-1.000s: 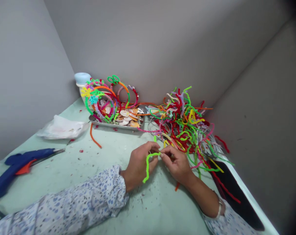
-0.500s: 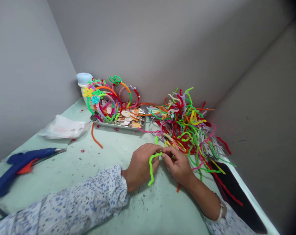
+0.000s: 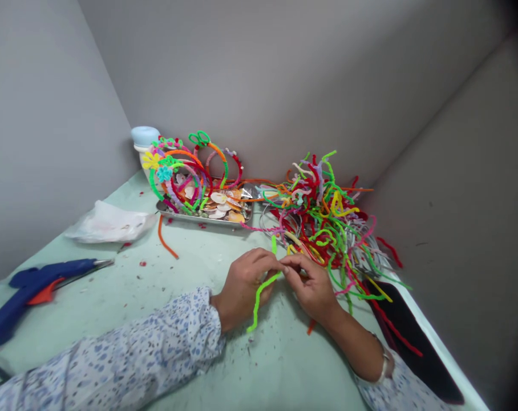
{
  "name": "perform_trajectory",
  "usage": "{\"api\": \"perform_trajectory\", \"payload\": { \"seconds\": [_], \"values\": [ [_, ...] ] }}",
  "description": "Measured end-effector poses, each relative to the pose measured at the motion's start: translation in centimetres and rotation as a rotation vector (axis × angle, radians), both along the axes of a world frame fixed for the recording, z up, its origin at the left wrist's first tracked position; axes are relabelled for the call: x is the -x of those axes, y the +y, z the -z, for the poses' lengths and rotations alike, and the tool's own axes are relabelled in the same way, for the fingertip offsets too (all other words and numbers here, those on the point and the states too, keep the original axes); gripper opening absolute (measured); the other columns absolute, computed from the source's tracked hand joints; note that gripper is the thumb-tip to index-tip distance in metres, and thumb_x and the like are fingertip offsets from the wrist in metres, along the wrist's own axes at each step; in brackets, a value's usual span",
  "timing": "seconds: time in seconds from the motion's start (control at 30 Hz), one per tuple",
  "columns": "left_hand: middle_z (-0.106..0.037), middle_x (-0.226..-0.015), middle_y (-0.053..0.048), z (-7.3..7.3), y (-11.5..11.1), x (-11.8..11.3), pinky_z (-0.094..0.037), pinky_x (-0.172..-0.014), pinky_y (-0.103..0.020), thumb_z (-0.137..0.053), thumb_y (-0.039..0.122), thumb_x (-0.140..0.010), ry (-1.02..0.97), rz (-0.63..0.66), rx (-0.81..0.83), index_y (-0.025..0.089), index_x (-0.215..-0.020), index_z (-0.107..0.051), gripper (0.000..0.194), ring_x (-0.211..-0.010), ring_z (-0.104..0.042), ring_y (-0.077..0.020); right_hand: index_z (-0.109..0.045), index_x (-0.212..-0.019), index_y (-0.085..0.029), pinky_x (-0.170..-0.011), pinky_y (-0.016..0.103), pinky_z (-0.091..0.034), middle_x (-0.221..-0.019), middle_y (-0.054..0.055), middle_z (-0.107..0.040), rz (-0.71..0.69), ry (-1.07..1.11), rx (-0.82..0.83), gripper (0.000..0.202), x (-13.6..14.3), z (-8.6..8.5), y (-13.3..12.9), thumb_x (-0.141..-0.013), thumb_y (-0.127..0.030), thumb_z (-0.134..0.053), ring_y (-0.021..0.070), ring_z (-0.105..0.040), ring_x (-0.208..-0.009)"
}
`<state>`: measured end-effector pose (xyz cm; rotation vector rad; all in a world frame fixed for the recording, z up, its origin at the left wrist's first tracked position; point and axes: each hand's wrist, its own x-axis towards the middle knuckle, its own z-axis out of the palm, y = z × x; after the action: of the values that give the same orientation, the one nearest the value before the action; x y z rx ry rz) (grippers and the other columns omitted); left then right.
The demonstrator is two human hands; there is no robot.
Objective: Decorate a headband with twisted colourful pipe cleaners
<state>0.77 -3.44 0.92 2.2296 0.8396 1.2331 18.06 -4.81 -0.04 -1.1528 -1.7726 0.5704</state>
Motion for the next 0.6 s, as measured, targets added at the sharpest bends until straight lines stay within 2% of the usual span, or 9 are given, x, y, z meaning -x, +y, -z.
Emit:
{"api": "perform_trajectory", "payload": {
  "seconds": [0.17, 0.3, 0.43, 0.53, 0.6],
  "values": [
    [-0.061, -0.090, -0.007, -0.02, 0.11, -0.05, -0.045, -0.074, -0.028, -0.054, 0.004, -0.076, -0.042, 0.025, 0.027, 0.018, -0.095, -0.066, 0.027, -0.084, -0.057, -0.0160, -0.062, -0.091, -0.021, -0.066, 0.025, -0.048, -0.085, 0.004, -0.064, 0.007, 0.010, -0.010, 0.010, -0.06, -0.09, 0.02, -0.086, -0.020, -0.053, 0.0163, -0.060, -0.079],
    [-0.062, -0.090, -0.007, -0.13, 0.06, -0.25, -0.046, -0.075, -0.026, -0.053, 0.010, -0.082, -0.157, 0.050, 0.118, 0.017, -0.094, -0.068, 0.021, -0.084, -0.058, -0.0146, -0.062, -0.091, -0.022, -0.065, 0.024, -0.048, -0.084, 0.002, -0.063, 0.035, 0.036, -0.008, 0.010, -0.16, 0.04, 0.08, -0.086, -0.021, -0.053, 0.0151, -0.059, -0.076],
    [-0.064, -0.085, -0.005, -0.39, -0.07, -0.51, -0.045, -0.075, -0.025, -0.054, 0.021, -0.085, -0.294, -0.002, 0.386, 0.016, -0.091, -0.066, 0.014, -0.081, -0.059, -0.0140, -0.061, -0.091, -0.023, -0.065, 0.023, -0.047, -0.084, 0.001, -0.063, 0.065, 0.040, -0.037, 0.010, -0.21, 0.12, 0.09, -0.086, -0.020, -0.053, 0.0143, -0.059, -0.076],
    [-0.064, -0.078, -0.003, -0.58, -0.04, -0.71, -0.046, -0.069, -0.024, -0.053, 0.028, -0.086, -0.433, 0.020, 0.620, 0.016, -0.094, -0.060, 0.016, -0.072, -0.058, -0.0127, -0.061, -0.091, -0.023, -0.067, 0.025, -0.047, -0.084, 0.001, -0.063, 0.056, -0.009, -0.072, 0.011, -0.23, 0.08, 0.05, -0.084, -0.017, -0.053, 0.0145, -0.059, -0.076],
    [-0.061, -0.070, -0.001, -0.69, 0.04, -0.82, -0.044, -0.063, -0.022, -0.053, 0.033, -0.085, -0.465, 0.030, 0.699, 0.014, -0.085, -0.059, 0.019, -0.065, -0.055, -0.0113, -0.061, -0.090, -0.022, -0.069, 0.026, -0.047, -0.082, 0.001, -0.063, 0.044, -0.047, -0.097, 0.012, -0.22, 0.02, 0.06, -0.084, -0.015, -0.053, 0.0148, -0.059, -0.076]
  ]
}}
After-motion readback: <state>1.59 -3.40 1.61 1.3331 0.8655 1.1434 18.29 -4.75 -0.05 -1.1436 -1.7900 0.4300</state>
